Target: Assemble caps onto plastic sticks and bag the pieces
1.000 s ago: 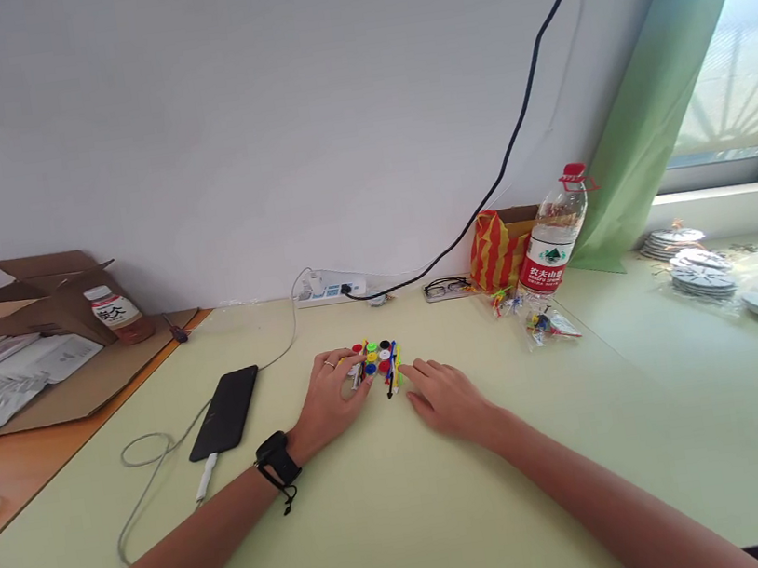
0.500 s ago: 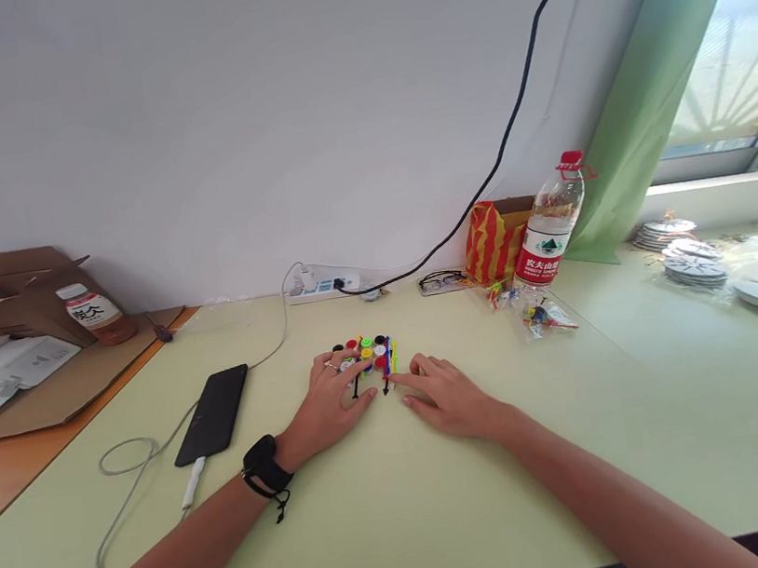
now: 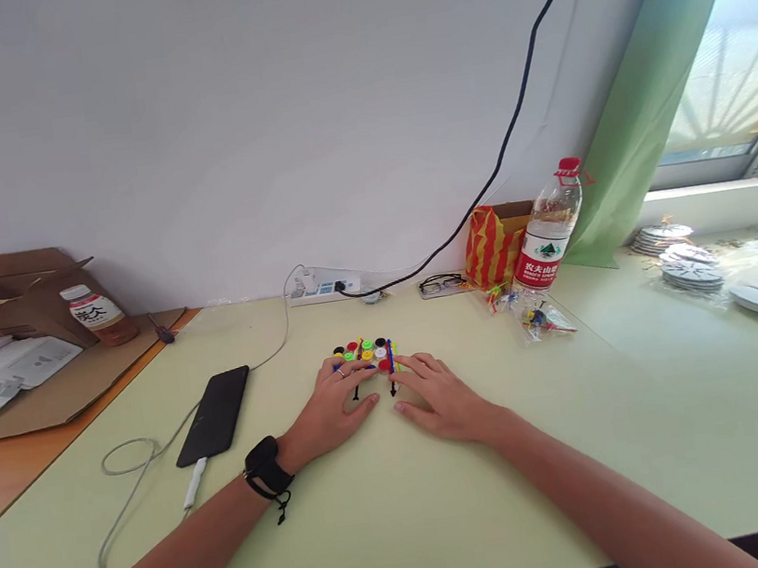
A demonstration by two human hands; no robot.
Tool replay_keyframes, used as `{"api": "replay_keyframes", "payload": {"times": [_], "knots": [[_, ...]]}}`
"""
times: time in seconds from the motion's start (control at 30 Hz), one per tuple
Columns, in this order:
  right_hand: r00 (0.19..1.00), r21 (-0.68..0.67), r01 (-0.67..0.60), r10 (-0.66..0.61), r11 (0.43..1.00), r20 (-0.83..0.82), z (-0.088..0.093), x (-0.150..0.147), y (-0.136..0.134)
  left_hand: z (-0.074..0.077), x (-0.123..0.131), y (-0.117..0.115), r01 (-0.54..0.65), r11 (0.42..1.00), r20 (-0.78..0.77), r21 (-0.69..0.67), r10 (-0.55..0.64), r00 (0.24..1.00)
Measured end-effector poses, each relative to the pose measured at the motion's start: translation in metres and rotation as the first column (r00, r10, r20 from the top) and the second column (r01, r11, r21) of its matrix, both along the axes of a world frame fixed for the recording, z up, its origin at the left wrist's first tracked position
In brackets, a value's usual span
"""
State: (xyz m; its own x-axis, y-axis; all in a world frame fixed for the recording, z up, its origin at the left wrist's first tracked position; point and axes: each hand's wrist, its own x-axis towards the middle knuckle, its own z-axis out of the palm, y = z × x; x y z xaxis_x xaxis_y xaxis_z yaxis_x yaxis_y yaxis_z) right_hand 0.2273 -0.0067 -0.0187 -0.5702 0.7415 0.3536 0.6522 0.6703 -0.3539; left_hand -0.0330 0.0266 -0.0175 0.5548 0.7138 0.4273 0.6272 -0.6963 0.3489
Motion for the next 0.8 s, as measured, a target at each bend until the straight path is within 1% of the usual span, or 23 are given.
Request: {"api": "replay_keyframes", "payload": {"times": [0.1, 0.27, 0.5, 0.8], "knots": [[1.0, -0.006, -0.024, 0.024, 1.0, 0.016, -0.001, -0.003, 0.001, 0.003, 0.002, -0.001, 0.031, 0.999, 0.011, 0.008, -0.032, 0.999], [0.999, -0.01, -0.028, 0.027, 1.0, -0.029, -0.003, -0.002, 0.002, 0.009, 0.004, -0.006, 0.111, 0.994, 0.028, 0.01, -0.111, 0.993], [0.999, 0.002, 0.022, -0.022, 1.0, -0.034, -0.004, 0.002, 0.005, 0.016, 0.004, -0.014, 0.254, 0.967, 0.01, -0.024, -0.254, 0.967], [0.999, 0.035, 0.054, -0.054, 0.998, 0.0, -0.007, 0.004, 0.007, 0.021, 0.006, -0.02, 0.302, 0.951, -0.01, -0.069, -0.303, 0.953]]}}
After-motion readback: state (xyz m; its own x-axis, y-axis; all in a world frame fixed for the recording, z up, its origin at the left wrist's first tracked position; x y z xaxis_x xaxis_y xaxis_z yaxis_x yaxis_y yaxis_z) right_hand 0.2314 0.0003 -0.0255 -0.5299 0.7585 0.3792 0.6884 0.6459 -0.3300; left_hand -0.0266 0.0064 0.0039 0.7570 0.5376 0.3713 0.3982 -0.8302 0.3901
